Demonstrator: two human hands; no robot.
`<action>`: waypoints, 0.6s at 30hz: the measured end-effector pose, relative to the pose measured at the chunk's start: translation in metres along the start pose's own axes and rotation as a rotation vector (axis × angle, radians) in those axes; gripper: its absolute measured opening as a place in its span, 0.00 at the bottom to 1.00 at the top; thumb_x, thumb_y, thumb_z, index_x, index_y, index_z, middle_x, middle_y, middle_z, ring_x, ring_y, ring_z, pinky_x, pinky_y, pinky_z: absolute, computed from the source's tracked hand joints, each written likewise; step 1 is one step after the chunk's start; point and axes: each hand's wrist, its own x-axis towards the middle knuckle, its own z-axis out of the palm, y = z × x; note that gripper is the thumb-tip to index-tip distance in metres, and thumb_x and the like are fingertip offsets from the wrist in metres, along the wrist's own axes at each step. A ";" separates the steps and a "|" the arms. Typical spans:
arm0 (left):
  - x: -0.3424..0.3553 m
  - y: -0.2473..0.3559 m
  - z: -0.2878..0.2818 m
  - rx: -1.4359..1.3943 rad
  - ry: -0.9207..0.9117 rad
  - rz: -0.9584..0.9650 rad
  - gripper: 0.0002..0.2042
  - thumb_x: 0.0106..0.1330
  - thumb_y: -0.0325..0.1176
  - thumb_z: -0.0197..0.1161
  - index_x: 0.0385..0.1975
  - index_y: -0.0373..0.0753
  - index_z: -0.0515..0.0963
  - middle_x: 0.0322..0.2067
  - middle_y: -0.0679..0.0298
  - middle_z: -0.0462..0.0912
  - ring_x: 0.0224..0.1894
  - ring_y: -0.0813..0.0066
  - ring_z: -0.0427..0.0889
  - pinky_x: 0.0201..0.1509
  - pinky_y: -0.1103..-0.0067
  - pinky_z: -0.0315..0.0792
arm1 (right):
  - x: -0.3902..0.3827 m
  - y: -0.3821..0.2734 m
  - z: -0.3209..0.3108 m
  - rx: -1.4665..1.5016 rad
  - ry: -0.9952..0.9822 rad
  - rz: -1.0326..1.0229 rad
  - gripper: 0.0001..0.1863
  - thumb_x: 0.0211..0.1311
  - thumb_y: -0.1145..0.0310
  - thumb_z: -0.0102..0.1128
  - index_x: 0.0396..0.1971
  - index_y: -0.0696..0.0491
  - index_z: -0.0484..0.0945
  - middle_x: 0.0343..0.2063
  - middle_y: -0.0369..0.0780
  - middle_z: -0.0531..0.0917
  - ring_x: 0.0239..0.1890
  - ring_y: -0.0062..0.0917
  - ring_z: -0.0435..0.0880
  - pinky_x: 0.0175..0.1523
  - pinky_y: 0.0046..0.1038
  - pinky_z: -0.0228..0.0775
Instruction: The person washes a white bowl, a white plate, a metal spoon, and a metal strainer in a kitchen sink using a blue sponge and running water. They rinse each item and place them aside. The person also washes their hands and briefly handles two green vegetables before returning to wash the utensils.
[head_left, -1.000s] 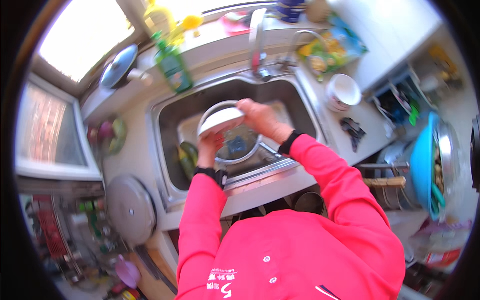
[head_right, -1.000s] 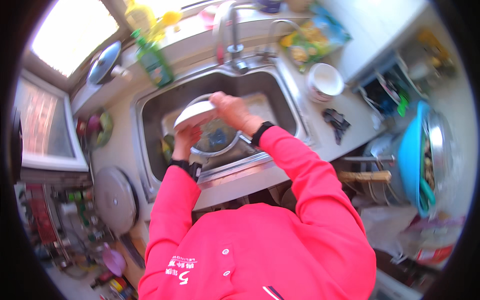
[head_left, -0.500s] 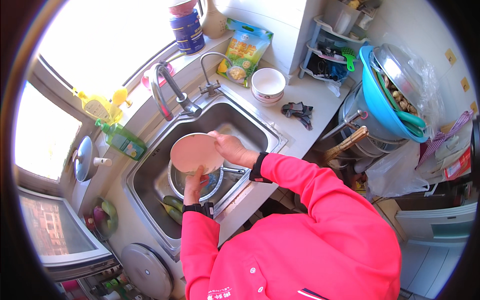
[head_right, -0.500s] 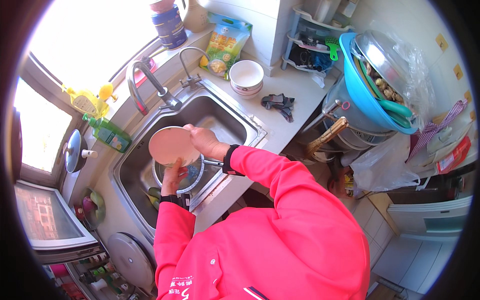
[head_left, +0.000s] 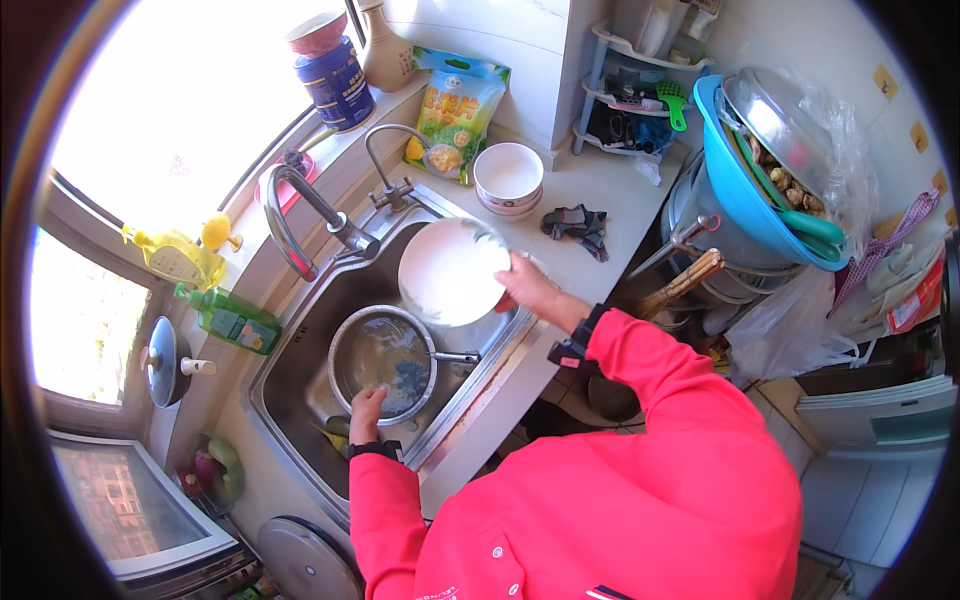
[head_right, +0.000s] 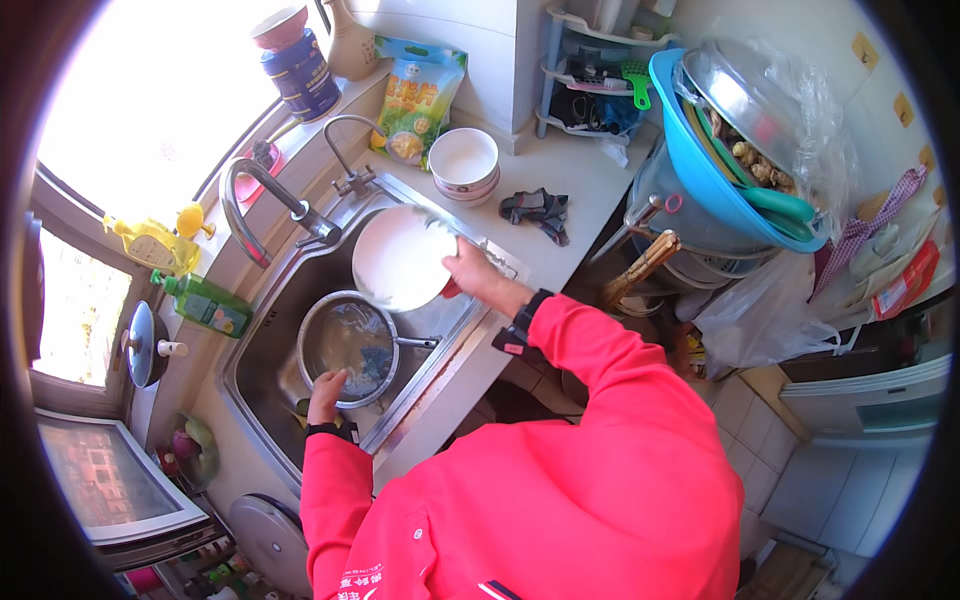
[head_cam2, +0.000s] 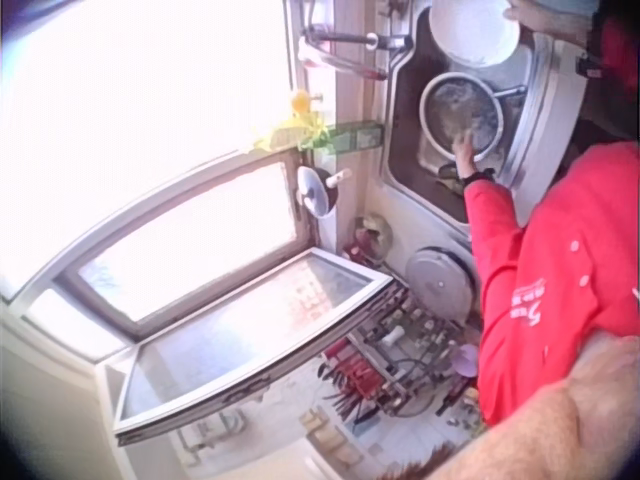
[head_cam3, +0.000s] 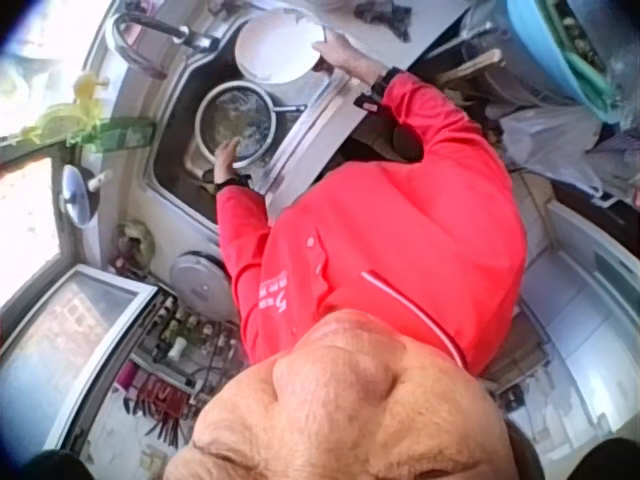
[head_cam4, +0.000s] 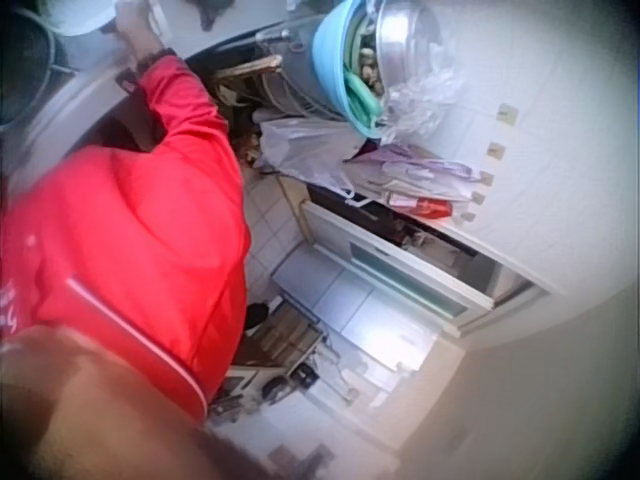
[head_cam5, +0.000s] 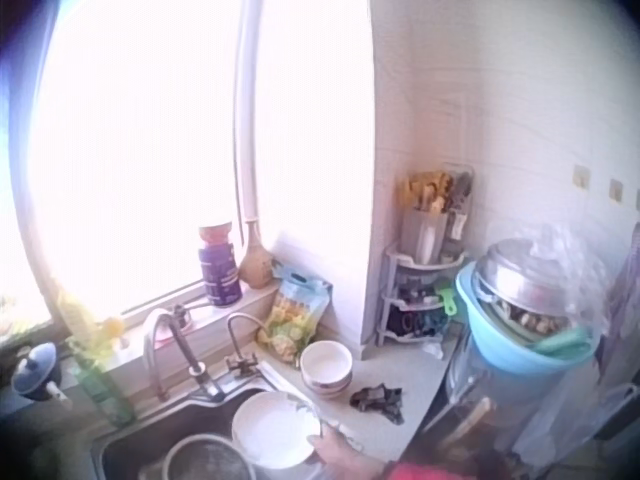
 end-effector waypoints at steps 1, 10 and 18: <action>0.000 -0.009 -0.002 -0.023 0.035 -0.002 0.18 0.56 0.43 0.62 0.31 0.31 0.80 0.25 0.57 0.82 0.30 0.75 0.78 0.36 0.77 0.70 | 0.006 -0.008 -0.015 -0.039 0.039 -0.099 0.20 0.57 0.72 0.46 0.51 0.59 0.63 0.38 0.44 0.77 0.33 0.29 0.82 0.29 0.29 0.79; -0.006 -0.045 0.002 0.077 0.155 -0.026 0.19 0.57 0.45 0.61 0.31 0.31 0.80 0.27 0.54 0.82 0.33 0.68 0.81 0.39 0.74 0.72 | 0.069 -0.072 -0.097 -0.032 0.351 -0.106 0.17 0.59 0.71 0.44 0.48 0.59 0.64 0.36 0.42 0.77 0.30 0.27 0.80 0.28 0.30 0.77; -0.014 -0.049 0.006 0.026 0.178 -0.046 0.18 0.57 0.44 0.62 0.32 0.31 0.80 0.29 0.54 0.82 0.34 0.69 0.80 0.40 0.75 0.71 | 0.096 -0.057 -0.105 -0.007 0.381 -0.013 0.17 0.56 0.71 0.40 0.46 0.58 0.67 0.31 0.43 0.79 0.22 0.28 0.79 0.24 0.28 0.76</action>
